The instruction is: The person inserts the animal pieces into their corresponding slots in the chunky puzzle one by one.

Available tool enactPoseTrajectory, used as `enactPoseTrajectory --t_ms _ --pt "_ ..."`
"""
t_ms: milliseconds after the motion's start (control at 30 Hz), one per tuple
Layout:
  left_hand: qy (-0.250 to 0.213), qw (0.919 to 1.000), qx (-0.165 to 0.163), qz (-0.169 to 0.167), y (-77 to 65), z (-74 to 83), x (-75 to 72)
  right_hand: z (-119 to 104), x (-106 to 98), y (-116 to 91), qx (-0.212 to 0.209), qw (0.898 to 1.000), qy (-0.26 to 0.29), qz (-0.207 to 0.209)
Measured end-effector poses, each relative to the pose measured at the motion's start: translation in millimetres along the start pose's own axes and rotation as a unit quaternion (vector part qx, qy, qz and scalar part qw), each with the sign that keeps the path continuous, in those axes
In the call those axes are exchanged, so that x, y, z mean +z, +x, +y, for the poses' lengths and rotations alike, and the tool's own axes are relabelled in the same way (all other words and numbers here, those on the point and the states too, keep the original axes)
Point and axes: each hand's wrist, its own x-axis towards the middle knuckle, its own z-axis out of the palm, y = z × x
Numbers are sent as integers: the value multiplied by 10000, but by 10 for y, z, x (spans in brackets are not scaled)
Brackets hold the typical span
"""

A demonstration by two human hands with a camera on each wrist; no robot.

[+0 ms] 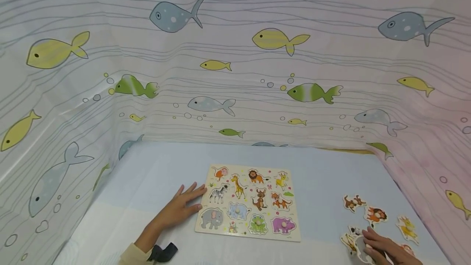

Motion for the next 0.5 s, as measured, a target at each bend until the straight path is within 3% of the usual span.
enactPoseTrajectory --t_ms 100,200,300,500 --pt "24 10000 29 43 -9 6 -2 -315 107 51 -156 9938 304 1061" --pt "52 10000 -41 19 -13 7 -5 -553 172 121 -1087 9772 745 1666" --pt "41 10000 -58 10 -12 5 -9 -736 206 210 -1414 9696 860 1802" --pt "-71 9999 89 -41 -9 -4 -11 -974 309 390 -1078 9800 689 1525"
